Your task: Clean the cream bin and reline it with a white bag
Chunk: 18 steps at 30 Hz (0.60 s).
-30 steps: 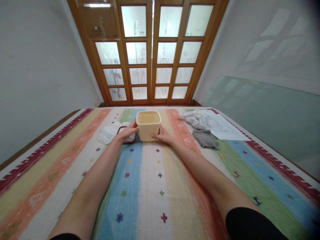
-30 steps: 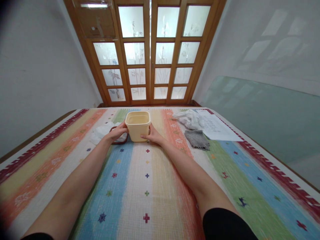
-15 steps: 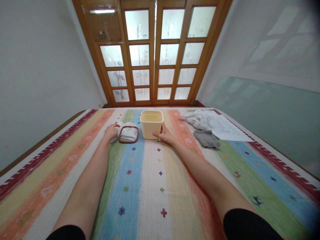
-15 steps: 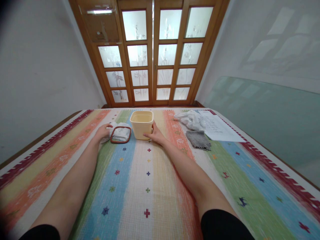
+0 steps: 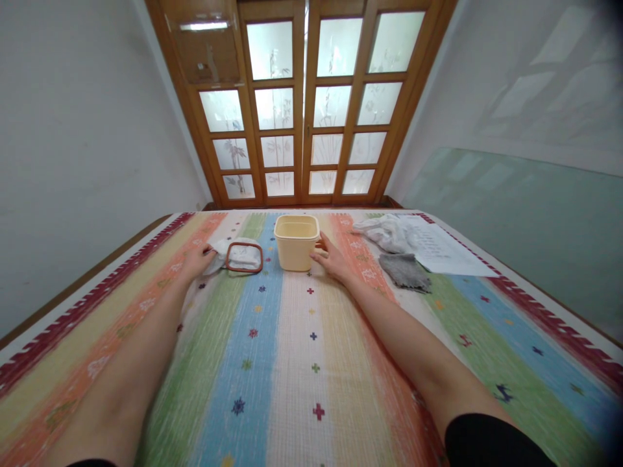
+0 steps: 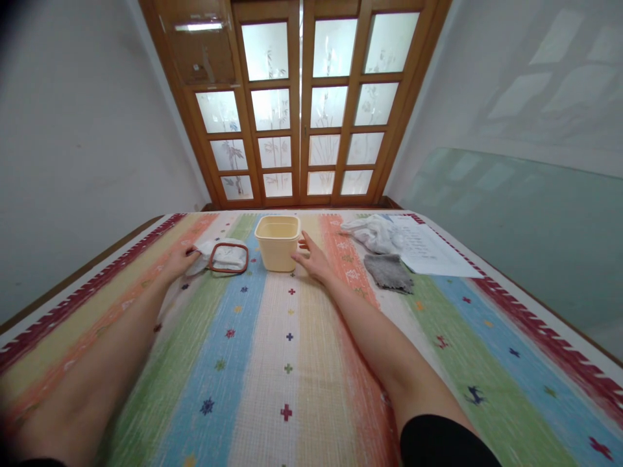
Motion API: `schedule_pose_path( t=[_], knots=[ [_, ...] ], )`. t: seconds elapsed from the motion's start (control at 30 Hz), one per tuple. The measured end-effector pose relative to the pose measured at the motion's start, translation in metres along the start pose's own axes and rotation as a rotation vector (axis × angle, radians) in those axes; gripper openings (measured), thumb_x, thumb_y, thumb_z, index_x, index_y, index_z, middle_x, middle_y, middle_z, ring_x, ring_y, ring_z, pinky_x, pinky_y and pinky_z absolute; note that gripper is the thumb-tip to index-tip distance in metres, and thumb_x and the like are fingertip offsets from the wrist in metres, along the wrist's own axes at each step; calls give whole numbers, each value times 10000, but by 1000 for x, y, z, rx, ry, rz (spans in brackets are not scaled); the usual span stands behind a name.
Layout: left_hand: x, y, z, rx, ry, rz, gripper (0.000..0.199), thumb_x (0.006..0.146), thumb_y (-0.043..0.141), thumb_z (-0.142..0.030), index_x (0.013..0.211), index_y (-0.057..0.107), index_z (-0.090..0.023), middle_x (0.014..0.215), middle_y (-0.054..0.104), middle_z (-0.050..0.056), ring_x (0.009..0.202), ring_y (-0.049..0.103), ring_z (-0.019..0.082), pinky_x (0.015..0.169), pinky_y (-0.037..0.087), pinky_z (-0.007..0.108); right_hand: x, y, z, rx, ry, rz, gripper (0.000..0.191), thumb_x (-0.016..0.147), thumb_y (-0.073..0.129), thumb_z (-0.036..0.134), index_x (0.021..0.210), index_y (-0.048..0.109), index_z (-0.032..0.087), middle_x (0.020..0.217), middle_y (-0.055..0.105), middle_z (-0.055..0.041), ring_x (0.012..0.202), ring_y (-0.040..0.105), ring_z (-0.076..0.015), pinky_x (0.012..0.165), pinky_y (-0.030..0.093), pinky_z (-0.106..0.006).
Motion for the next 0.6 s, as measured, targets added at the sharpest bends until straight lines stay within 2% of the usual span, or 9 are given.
schedule_pose_path(
  t=[0.1,0.17,0.23,0.33,0.4,0.43,0.53,0.6],
  knots=[
    [2,-24,-15,-64,1,-124,296,877,522,-460,874,669,-202,850,704,30,831,611,209,696,404,260,0,-33,9,-105,-42,-322,681,919,555,658,1441,515,222,1206,632,-125,1089,621,-289,1059,499,-505],
    [2,-36,-31,-86,11,-164,302,898,508,-459,870,663,-202,821,686,17,810,593,199,677,386,255,-5,-49,19,-204,-53,-500,562,976,443,636,1320,559,207,1140,614,-125,1053,594,-286,1042,498,-501],
    [1,-47,-49,-74,25,-184,296,906,513,-455,847,659,-205,800,673,13,786,581,195,656,362,260,-10,-56,33,-276,-81,-594,493,1009,372,602,1233,563,207,1119,586,-128,1027,577,-284,1016,505,-504],
    [-4,-59,-73,-25,86,-216,270,902,538,-435,812,654,-210,776,662,10,756,569,194,649,334,276,-23,-51,70,-332,-237,-621,418,1021,361,569,1163,558,228,1103,556,-129,1028,569,-293,990,510,-518],
    [-7,-62,-84,-8,142,-224,253,896,547,-418,802,655,-209,774,661,10,747,566,193,652,327,285,-36,-31,102,-350,-404,-548,367,1007,414,558,1130,572,251,1089,559,-128,1072,566,-318,1011,494,-547],
    [-7,-62,-87,-17,159,-219,245,889,549,-409,800,657,-207,776,663,10,748,568,193,653,329,287,-42,-14,117,-354,-476,-453,332,994,469,543,1123,589,262,1097,570,-129,1097,566,-328,1027,485,-554],
    [-6,-56,-88,-157,153,-159,250,864,559,-411,791,668,-199,776,665,9,754,577,191,655,352,280,-55,57,147,-336,-552,-80,209,1002,537,432,1113,641,288,1059,620,-104,1054,604,-300,998,508,-508],
    [-6,-51,-87,-301,124,-114,263,841,576,-430,770,662,-192,740,640,3,724,564,184,638,362,271,-56,106,152,-284,-510,115,290,1028,521,402,1255,621,251,1197,640,-108,1085,629,-259,991,528,-435]
  ],
)
Point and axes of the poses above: each hand's wrist, its own x-axis towards the middle knuckle, its own y-axis out of the palm, z = x × y, the point moved 8 cm from there along x, towards the middle knuckle
